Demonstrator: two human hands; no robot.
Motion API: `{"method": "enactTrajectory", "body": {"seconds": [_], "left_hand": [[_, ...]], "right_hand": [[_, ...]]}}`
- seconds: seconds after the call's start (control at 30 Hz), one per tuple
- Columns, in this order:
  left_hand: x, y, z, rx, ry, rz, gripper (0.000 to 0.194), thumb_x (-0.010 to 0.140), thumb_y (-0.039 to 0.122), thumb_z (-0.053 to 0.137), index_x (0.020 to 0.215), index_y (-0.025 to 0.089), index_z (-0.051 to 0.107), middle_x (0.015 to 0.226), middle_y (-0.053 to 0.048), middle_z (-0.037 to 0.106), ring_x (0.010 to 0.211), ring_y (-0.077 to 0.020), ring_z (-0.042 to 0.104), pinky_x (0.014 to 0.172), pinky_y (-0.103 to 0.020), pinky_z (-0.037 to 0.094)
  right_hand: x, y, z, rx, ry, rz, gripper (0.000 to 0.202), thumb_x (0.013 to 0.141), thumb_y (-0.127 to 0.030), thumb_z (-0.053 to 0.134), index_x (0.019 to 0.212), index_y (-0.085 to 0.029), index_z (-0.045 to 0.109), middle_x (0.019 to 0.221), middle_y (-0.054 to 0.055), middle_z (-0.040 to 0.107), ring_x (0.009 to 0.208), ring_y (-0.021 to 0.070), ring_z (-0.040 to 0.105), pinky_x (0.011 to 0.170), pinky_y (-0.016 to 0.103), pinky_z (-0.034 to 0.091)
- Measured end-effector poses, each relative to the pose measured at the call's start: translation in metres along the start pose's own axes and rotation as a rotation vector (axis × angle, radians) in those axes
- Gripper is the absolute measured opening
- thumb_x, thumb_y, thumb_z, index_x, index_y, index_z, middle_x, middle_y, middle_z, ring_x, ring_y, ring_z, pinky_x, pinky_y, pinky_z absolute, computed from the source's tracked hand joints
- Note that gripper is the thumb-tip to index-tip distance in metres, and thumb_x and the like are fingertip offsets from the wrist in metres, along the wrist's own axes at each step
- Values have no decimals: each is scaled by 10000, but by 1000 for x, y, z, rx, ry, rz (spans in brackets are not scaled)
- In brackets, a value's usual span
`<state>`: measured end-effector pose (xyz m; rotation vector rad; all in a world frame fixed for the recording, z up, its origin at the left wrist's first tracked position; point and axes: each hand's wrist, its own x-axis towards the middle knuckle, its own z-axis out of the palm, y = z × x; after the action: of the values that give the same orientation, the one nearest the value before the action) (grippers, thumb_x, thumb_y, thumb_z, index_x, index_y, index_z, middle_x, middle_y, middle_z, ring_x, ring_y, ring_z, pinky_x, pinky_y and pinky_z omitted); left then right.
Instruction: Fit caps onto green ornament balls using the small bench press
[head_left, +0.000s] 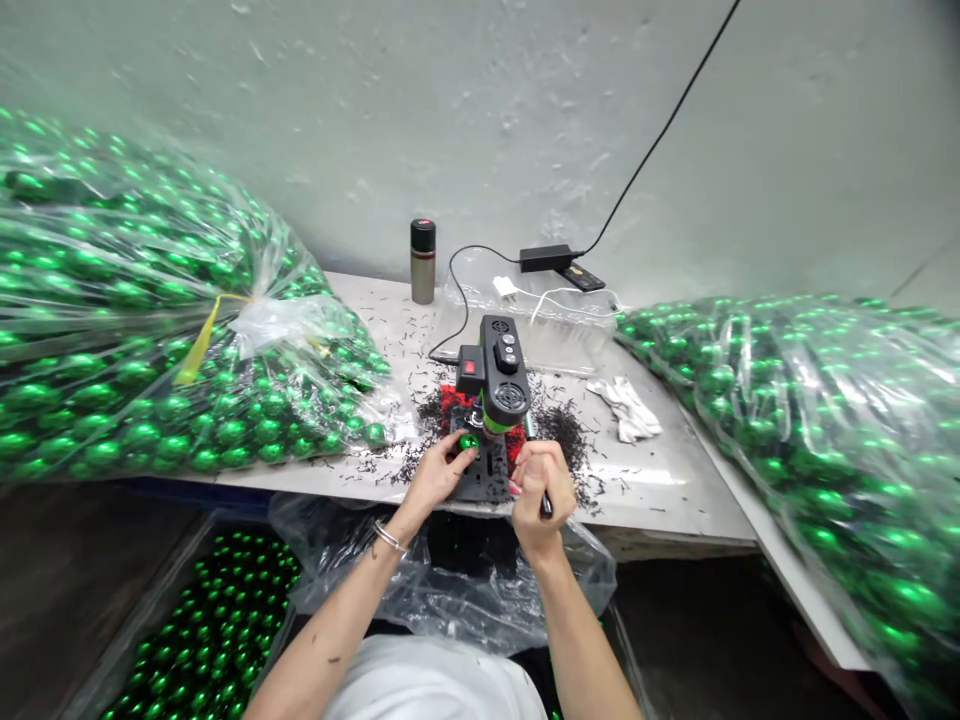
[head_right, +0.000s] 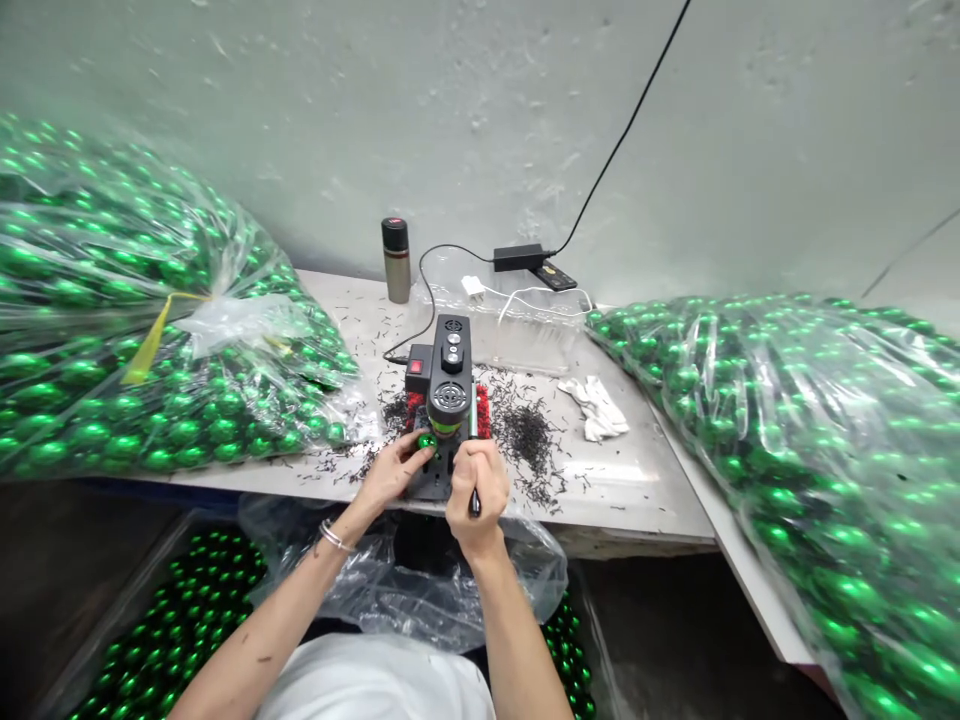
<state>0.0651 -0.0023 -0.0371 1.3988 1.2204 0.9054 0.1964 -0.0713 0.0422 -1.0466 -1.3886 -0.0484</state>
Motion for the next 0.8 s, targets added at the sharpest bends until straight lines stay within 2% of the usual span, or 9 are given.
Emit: {"method": "enactTrajectory", "body": {"seconds": [0.1,0.23,0.33,0.5,0.8], "left_hand": [[-3,-3,5,258,69,194,379,848,353,680,1197,208,696,1010,-77,750,939,-253,672,898,-417,526],[-9,-5,8,446,105,406,347,892,315,646,1224,214,669,1115,-101,737,1035,-274,637,935,-446,488],[-9,-6,9,507,98,437,335,913,332,636,1221,203,661,1137,-110,730,1036,-275,629,936,-451,472],[-6,-11,10,480,102,475,318,908,381,658,1177,212,679,1144,-97,729,1045,-264,629,989,-461,444],[-7,-13,11,451,83,485,329,888,387,690,1167,215,684,1102,-100,730,1025,-267,619,947,-445,464]], "right_hand": [[-1,0,1,-3,12,-16,320,946,-120,410,646,-214,464,658,-5,502,641,131,522,566,276,409],[-1,0,0,-16,1,-15,306,944,-124,411,658,-212,476,695,3,531,626,127,527,552,278,414],[-2,0,-1,-20,-5,-6,301,944,-123,413,664,-213,473,701,4,531,632,127,533,558,279,421],[-8,4,0,-16,13,-12,280,944,-124,411,685,-213,469,709,3,514,647,126,532,564,277,430],[-32,31,3,-48,-16,-125,271,965,-189,364,709,-220,450,746,-2,517,630,122,528,590,304,454]]}}
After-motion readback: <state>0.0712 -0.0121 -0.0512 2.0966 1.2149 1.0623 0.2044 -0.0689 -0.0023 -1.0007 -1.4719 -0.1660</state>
